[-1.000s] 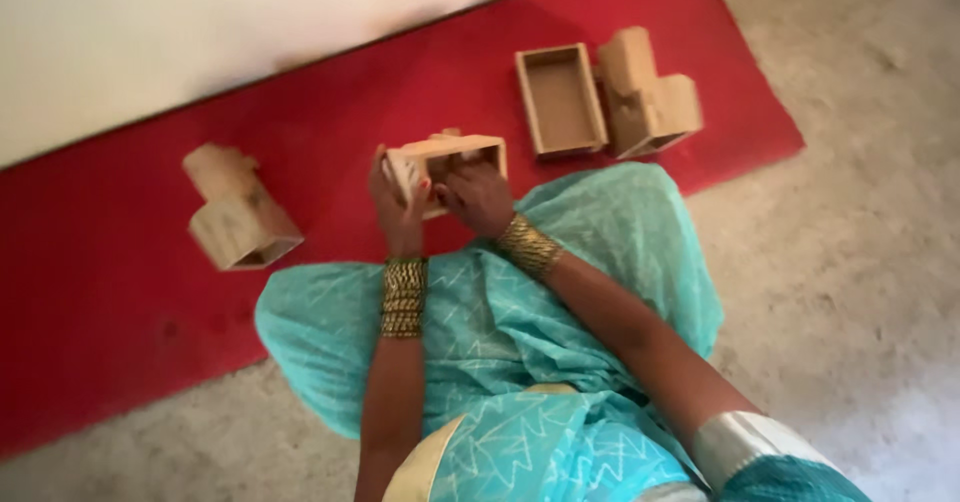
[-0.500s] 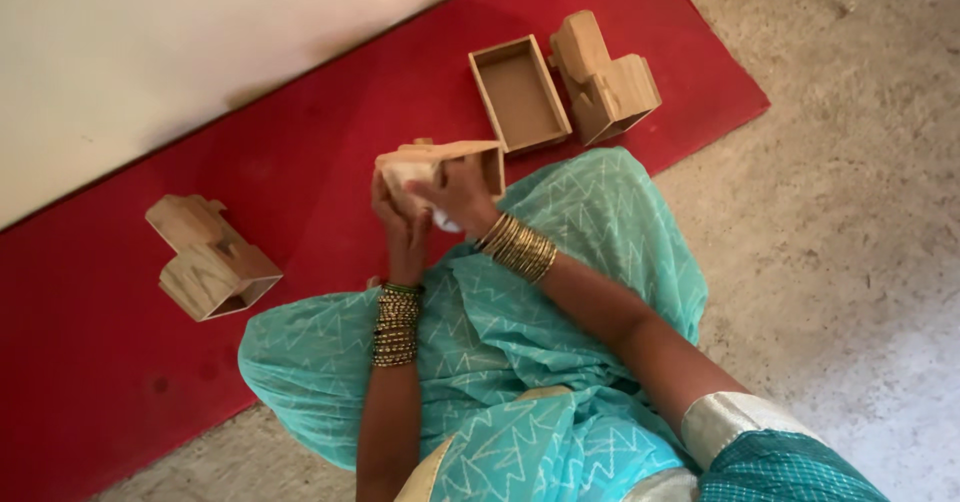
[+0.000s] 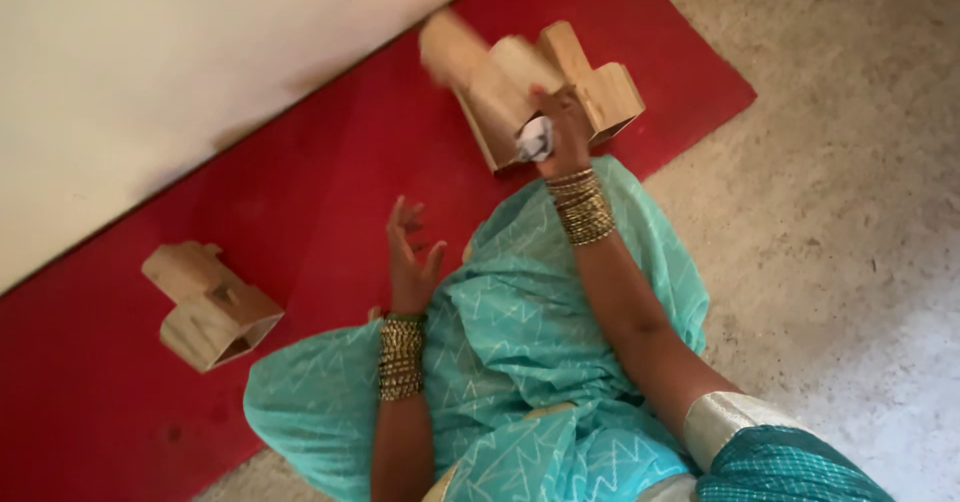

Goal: The person sits on a red mat on the floor and wipes a set of wooden objects, including open boxes and shaped wooden pieces, one at a time with a white cloth, turning each item to wipe its surfaces and setting it aside before picking up the next.

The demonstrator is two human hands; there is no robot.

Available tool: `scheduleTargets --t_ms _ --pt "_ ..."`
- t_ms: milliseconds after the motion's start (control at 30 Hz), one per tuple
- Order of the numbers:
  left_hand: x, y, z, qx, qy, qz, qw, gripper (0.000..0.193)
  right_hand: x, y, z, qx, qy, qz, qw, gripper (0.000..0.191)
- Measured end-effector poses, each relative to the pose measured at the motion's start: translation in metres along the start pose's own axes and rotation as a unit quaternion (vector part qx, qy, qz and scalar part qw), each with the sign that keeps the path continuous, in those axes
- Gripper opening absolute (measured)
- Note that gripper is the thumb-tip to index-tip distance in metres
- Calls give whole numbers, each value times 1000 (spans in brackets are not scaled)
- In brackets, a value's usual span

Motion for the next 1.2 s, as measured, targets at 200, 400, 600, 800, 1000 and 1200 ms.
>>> scheduleTargets --t_ms 200,400,600,800,1000,1200 --pt "-2 -11 -1 -42 -13 -2 999 73 -30 -119 -32 -167 6 51 985 29" --pt "-38 -24 -13 -95 61 15 993 55 -76 -195 -49 -334 44 36 941 34" --pt "-161 -32 -29 -85 195 -214 953 45 -118 -181 -55 -268 122 -13 956 10" --pt "-277 -55 -23 -309 316 -514 735 85 -129 -154 -64 -122 127 -99 979 18" --pt "-298 -80 18 -546 267 -466 643 130 -140 -154 -58 -110 166 -62 978 26" --pt "-306 -71 35 -572 316 -449 610 140 -161 -179 -42 -179 261 29 948 36"
Point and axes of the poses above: each hand's wrist, its own z-axis away from the middle knuckle, its own x-axis out of the palm, y = z × x, the point moved 8 cm from there along -z, towards the middle knuckle, and after that the axes turned 4 degrees about y, right-handed, at the moved point
